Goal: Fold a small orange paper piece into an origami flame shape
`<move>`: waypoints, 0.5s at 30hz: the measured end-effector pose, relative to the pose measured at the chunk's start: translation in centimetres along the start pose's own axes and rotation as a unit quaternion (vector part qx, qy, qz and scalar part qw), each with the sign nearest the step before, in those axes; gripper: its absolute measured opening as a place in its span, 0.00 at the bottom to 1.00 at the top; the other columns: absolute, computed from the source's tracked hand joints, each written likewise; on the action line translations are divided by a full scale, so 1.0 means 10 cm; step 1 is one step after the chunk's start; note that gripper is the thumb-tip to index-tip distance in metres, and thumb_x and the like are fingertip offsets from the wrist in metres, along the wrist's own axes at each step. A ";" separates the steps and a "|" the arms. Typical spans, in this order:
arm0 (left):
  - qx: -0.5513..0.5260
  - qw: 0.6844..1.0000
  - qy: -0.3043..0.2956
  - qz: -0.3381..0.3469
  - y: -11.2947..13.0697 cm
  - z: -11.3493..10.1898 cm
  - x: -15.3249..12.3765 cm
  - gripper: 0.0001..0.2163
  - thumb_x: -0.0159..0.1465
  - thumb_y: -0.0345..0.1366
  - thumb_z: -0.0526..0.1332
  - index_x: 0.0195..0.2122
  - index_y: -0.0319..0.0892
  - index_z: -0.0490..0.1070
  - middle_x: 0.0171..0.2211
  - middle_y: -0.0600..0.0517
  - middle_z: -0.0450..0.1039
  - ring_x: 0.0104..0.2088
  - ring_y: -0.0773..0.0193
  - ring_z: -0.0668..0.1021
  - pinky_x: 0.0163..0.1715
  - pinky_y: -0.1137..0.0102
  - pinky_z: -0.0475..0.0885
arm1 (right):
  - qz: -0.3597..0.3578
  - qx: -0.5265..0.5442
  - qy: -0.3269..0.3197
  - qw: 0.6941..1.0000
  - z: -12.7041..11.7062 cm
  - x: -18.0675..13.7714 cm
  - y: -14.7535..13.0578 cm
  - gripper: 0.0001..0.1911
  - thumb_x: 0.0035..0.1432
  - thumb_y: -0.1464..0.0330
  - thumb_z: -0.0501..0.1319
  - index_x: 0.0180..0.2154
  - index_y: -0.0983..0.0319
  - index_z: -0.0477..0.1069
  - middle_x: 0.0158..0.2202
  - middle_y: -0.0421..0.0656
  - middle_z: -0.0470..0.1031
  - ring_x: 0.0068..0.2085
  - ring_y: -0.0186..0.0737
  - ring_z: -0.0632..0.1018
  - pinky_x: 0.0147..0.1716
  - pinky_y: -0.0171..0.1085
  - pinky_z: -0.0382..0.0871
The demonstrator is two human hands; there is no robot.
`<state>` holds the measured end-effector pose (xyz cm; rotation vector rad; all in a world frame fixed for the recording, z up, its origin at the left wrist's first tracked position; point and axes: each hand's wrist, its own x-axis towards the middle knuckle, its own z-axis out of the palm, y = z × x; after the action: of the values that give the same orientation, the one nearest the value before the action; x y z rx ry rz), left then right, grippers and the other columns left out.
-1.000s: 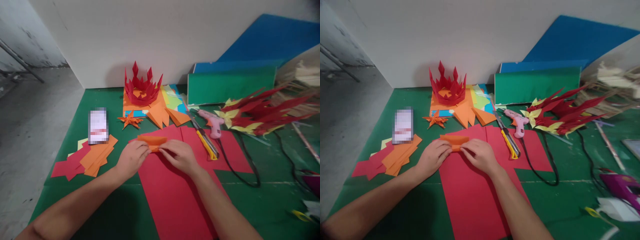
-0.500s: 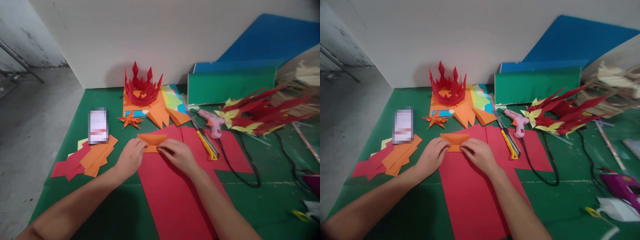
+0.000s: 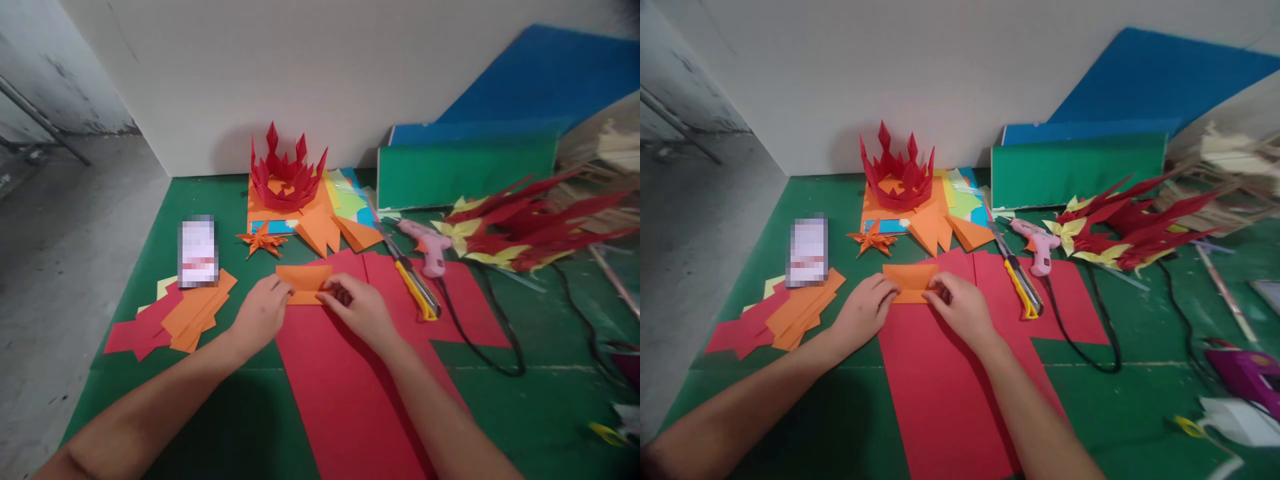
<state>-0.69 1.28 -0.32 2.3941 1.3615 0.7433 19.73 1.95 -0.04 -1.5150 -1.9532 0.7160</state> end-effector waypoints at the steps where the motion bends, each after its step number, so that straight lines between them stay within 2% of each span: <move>1: 0.001 1.000 -0.002 -0.001 0.00 0.00 0.00 0.09 0.66 0.26 0.50 0.35 0.38 0.69 0.32 0.48 0.69 0.34 0.61 0.72 0.37 0.67 0.70 | 0.012 0.009 0.002 1.000 0.00 0.00 0.00 0.07 0.56 0.62 0.60 0.31 0.59 0.66 0.25 0.40 0.74 0.24 0.36 0.73 0.24 0.33 0.63; 6: 0.016 1.000 -0.019 -0.013 0.00 -0.01 0.01 0.09 0.66 0.27 0.51 0.35 0.37 0.70 0.32 0.47 0.69 0.34 0.61 0.72 0.36 0.66 0.70 | 0.045 0.019 0.010 0.999 0.00 0.00 -0.03 0.09 0.55 0.61 0.60 0.29 0.59 0.64 0.23 0.37 0.71 0.23 0.34 0.71 0.22 0.32 0.61; 15: 0.016 1.000 -0.018 -0.016 0.00 -0.01 0.01 0.09 0.66 0.26 0.50 0.36 0.37 0.71 0.33 0.47 0.67 0.35 0.62 0.72 0.36 0.67 0.71 | 0.046 0.001 0.017 0.999 0.02 0.00 -0.04 0.11 0.55 0.61 0.61 0.28 0.59 0.62 0.23 0.37 0.70 0.22 0.33 0.69 0.22 0.32 0.59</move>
<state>-0.73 1.40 -0.18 2.3920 1.4044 0.6706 19.31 1.88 0.15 -1.6134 -1.8681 0.7263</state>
